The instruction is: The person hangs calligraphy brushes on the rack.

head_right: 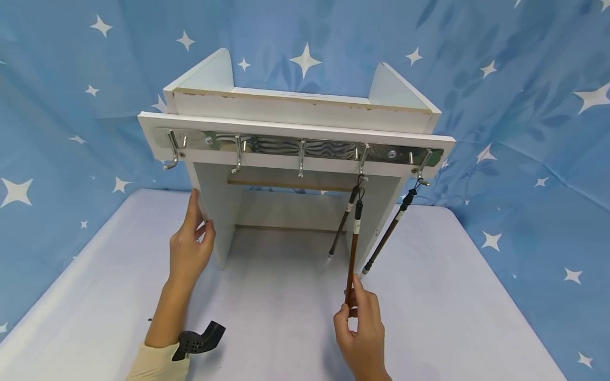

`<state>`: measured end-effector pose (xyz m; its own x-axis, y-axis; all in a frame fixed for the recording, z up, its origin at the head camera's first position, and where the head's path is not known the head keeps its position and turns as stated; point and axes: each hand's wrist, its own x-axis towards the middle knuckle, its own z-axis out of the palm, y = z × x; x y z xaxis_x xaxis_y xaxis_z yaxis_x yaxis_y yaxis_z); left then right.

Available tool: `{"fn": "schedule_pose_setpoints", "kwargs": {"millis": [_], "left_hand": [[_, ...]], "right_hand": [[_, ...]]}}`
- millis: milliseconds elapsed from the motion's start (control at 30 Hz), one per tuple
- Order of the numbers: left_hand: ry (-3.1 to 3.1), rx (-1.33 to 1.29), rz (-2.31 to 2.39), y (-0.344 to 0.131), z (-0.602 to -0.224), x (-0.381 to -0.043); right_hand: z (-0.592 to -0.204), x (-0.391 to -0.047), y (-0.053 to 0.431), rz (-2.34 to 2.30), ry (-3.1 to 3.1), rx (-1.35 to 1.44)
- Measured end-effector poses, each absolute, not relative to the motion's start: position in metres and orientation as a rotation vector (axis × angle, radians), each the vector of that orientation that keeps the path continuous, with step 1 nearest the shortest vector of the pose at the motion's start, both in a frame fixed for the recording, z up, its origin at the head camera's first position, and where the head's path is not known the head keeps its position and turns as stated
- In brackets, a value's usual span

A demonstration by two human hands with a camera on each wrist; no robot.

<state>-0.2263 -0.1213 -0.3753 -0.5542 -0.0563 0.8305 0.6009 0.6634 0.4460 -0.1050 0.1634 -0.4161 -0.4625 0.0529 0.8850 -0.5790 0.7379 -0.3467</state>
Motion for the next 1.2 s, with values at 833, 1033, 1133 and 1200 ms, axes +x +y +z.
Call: {"fn": "schedule_pose_setpoints", "kwargs": {"millis": [833,1033,1133,1200], "left_hand": [[-1.961,-0.425,-0.940,-0.119,-0.376,-0.226],[-1.963,-0.421,-0.935,-0.121,-0.376,-0.227],[-1.963,-0.423,-0.932,-0.122,-0.376,-0.227],[-1.964,-0.422,-0.932,-0.122,-0.376,-0.227]], "right_hand": [[-0.398,-0.092,0.121,0.953,-1.936,0.452],[-0.395,-0.091,0.113,0.998,-1.933,0.472],[-0.395,-0.090,0.110,0.998,-1.958,0.471],[-0.395,-0.091,0.109,1.004,-1.967,0.476]]}}
